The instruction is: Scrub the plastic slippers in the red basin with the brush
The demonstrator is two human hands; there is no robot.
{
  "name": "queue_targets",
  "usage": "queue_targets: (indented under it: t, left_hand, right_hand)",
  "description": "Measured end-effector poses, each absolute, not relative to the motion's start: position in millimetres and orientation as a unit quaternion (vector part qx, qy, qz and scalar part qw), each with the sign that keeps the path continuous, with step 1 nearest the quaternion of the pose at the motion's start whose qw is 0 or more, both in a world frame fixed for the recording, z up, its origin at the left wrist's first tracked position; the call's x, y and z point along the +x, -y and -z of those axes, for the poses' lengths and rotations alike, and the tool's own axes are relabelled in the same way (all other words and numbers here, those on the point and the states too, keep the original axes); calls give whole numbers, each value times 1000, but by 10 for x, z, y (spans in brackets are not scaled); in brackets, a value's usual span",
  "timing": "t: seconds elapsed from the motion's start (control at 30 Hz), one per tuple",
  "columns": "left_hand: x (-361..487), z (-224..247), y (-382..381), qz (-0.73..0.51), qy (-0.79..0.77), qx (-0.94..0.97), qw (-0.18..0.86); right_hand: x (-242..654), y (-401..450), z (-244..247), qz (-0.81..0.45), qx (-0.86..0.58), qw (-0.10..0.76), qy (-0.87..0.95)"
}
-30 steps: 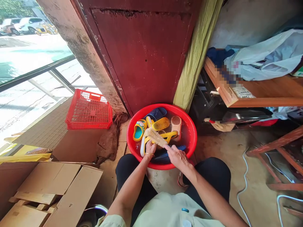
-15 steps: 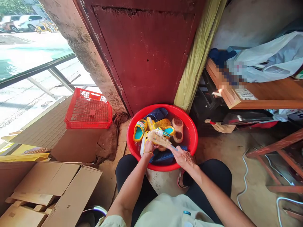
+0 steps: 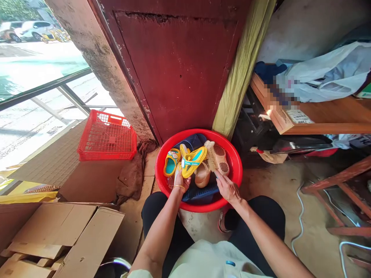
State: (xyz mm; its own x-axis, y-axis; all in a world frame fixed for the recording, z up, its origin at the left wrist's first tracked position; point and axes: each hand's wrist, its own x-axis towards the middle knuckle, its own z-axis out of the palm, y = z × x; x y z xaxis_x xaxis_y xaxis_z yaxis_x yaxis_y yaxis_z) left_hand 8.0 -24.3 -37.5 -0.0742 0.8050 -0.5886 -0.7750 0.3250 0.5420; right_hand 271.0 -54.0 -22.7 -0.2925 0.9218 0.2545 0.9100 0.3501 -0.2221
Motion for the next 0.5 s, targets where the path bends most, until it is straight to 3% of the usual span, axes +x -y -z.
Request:
queue_targets:
  t: [0.2,0.4,0.5]
  left_hand:
    - [-12,220,211,-638,-458,41,618]
    - [-31,147,152,-690,-448,67,565]
    - [-5,219,163,-684,-456,104,560]
  right_hand:
    - [2909,504,30,10,-569,217,793]
    - [3596,490,-375,-32,-477,33,878]
    - [3662,449,-532,-54,-466,-17,883]
